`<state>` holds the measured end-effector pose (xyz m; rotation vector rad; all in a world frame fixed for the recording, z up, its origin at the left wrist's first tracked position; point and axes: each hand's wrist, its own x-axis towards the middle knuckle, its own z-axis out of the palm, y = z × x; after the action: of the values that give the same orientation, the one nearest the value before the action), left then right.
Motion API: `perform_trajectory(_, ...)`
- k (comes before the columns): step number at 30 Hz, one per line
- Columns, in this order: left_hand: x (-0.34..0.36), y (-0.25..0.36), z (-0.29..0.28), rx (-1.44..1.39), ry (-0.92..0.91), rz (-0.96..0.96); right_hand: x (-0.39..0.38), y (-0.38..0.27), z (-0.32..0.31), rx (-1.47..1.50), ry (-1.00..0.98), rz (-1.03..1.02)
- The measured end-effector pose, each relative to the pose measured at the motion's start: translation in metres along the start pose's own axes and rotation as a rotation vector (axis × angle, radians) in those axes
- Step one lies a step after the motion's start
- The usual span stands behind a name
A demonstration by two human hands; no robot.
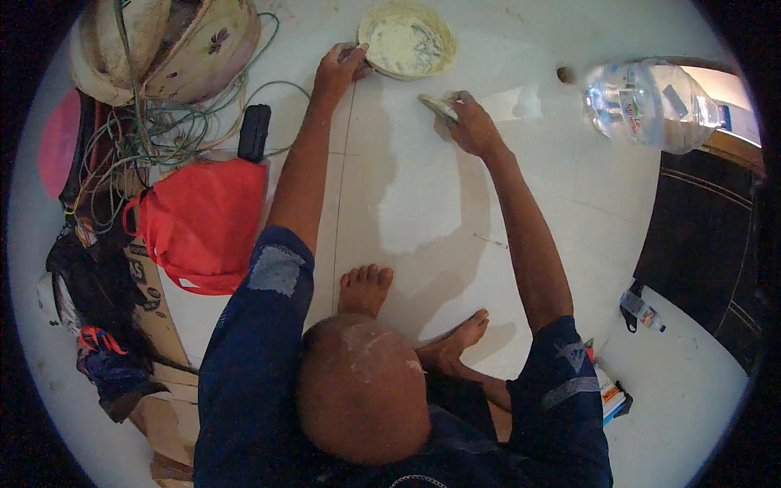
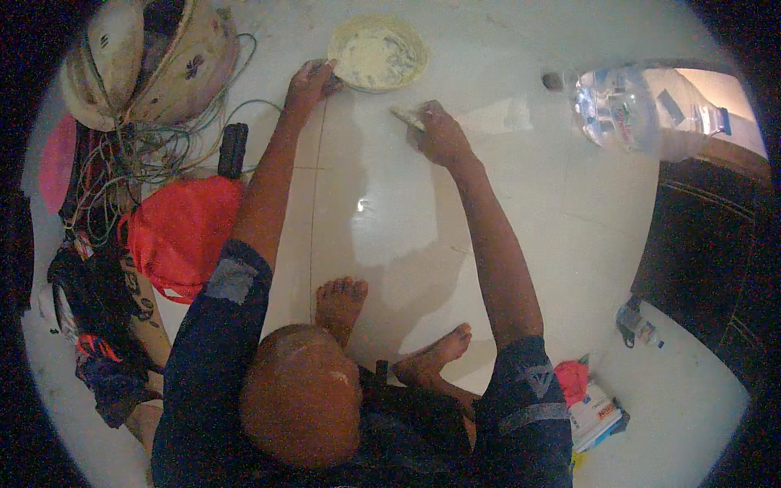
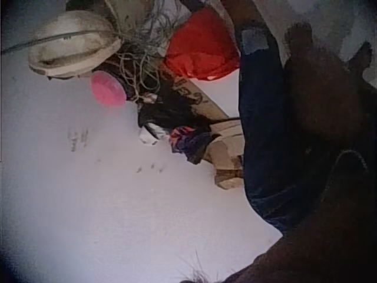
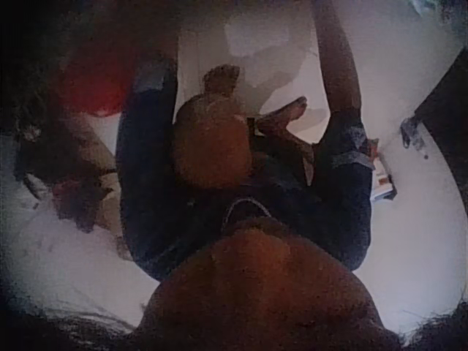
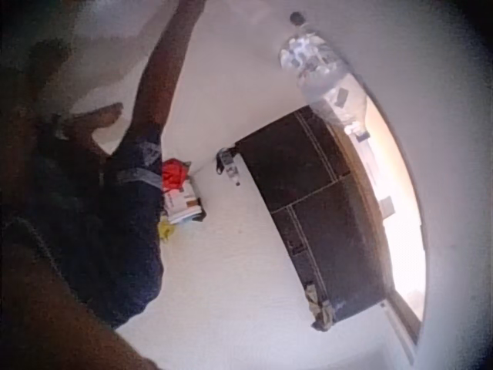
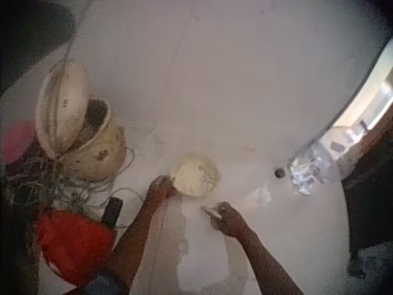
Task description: The person sits on a tiled floor and applies a white grout mixture into the gaps between tiles using a small sponge. They repeatedly dip the sponge into a bowl of grout and rub it along the tile seams, occasionally using their fingers to smooth the material.
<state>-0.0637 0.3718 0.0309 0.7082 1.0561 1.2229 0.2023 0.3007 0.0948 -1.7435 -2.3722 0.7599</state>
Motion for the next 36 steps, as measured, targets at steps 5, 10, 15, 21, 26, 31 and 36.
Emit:
perform_trajectory(5, -0.001, 0.003, -0.003, 0.069, -0.01, -0.044, -0.01, -0.015, 0.003, -0.116, -0.221, -0.098)
perform_trajectory(10, 0.001, 0.002, -0.003, 0.029, -0.007, 0.007, -0.038, -0.012, 0.004, 0.05, -0.238, -0.261)
perform_trajectory(15, -0.006, 0.008, 0.0, 0.099, -0.039, 0.014, -0.048, -0.005, -0.022, 0.024, -0.229, -0.085)
perform_trajectory(21, -0.007, 0.012, 0.005, 0.061, -0.001, -0.013, -0.076, 0.001, -0.002, -0.082, -0.152, -0.135)
perform_trajectory(26, -0.005, 0.012, 0.003, 0.055, -0.031, -0.015, -0.094, 0.001, 0.0, 0.089, -0.229, -0.09)
perform_trajectory(31, -0.005, 0.005, 0.001, 0.02, -0.02, -0.006, -0.085, -0.029, 0.0, 0.311, -0.125, -0.011)
perform_trajectory(36, 0.006, -0.006, -0.008, 0.011, -0.061, 0.047, -0.026, -0.074, 0.027, -0.011, 0.022, -0.121)
